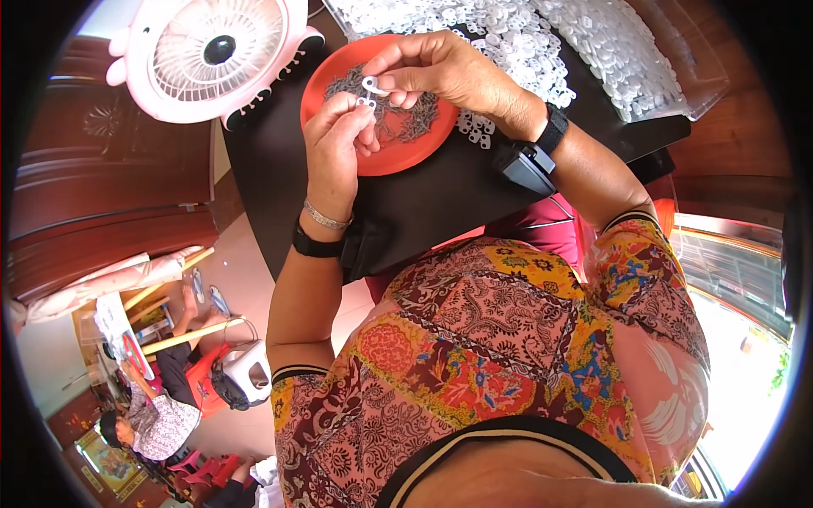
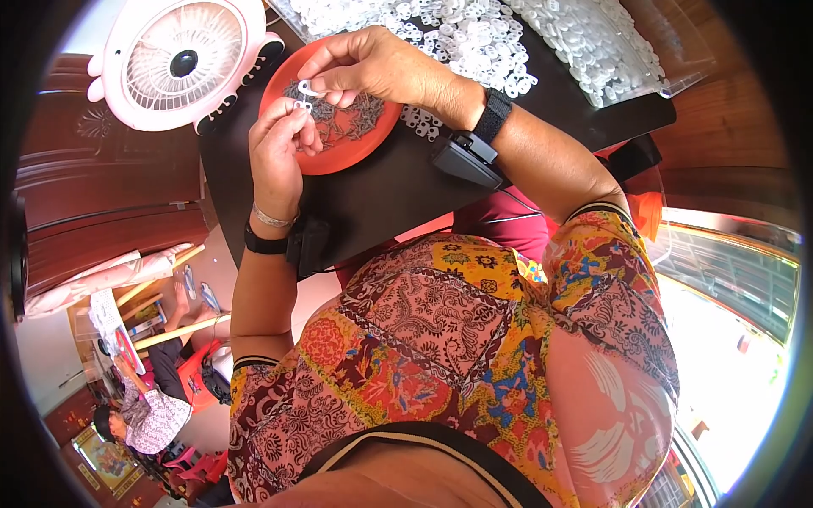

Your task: The recorder is manually assembling small metal springs into white plastic hardware components on a workbench.

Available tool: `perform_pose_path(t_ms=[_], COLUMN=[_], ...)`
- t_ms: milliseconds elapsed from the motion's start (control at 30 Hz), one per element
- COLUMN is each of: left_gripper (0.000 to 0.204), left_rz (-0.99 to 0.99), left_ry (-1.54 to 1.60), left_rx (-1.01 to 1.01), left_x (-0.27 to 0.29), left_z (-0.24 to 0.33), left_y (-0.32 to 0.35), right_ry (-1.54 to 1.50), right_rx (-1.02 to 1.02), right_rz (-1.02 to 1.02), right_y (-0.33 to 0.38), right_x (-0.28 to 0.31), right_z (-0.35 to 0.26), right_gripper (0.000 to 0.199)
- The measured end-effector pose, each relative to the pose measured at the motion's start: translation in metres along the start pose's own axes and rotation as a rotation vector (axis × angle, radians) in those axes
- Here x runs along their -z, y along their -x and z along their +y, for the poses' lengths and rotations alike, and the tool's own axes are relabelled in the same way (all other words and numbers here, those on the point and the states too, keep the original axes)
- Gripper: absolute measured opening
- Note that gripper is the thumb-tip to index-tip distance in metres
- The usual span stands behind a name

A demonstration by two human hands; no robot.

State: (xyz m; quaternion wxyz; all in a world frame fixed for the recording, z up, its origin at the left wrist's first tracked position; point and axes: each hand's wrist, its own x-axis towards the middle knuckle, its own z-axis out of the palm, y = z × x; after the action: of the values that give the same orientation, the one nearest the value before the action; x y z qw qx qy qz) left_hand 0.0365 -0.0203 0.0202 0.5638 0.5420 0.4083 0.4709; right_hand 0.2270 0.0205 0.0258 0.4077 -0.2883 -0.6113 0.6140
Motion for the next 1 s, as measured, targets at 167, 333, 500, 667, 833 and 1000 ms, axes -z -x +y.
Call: perform_pose_path(t_ms=[167, 333, 500, 667, 833, 1000], left_gripper=[0.017, 0.016, 0.017, 0.020, 0.021, 0.019], left_rz=[0.004, -0.008, -0.012, -0.026, 0.000, -0.004], left_ry=[-0.028, -0.054, -0.059, -0.124, -0.076, -0.037], left_rx=[-0.004, 0.017, 0.031, 0.042, 0.039, 0.022], left_x=[-0.001, -0.002, -0.002, -0.003, -0.003, -0.004], left_z=[0.000, 0.002, 0.002, 0.004, -0.002, -0.004], left_y=[0.001, 0.002, 0.002, 0.002, 0.003, 0.003], right_ry=[0.014, 0.041, 0.105, 0.176, 0.199, 0.308], right_rx=[0.016, 0.009, 0.015, 0.028, 0.041, 0.081], right_rz=[-0.010, -0.029, -0.035, -0.016, -0.008, -0.011], right_y=[0.001, 0.000, 0.002, 0.003, 0.003, 0.006], right_x=[0.001, 0.001, -0.002, -0.006, -0.008, -0.012], right_z=[0.001, 0.002, -0.002, 0.000, 0.004, -0.001], right_gripper=[0.021, 0.020, 0.019, 0.018, 0.017, 0.017])
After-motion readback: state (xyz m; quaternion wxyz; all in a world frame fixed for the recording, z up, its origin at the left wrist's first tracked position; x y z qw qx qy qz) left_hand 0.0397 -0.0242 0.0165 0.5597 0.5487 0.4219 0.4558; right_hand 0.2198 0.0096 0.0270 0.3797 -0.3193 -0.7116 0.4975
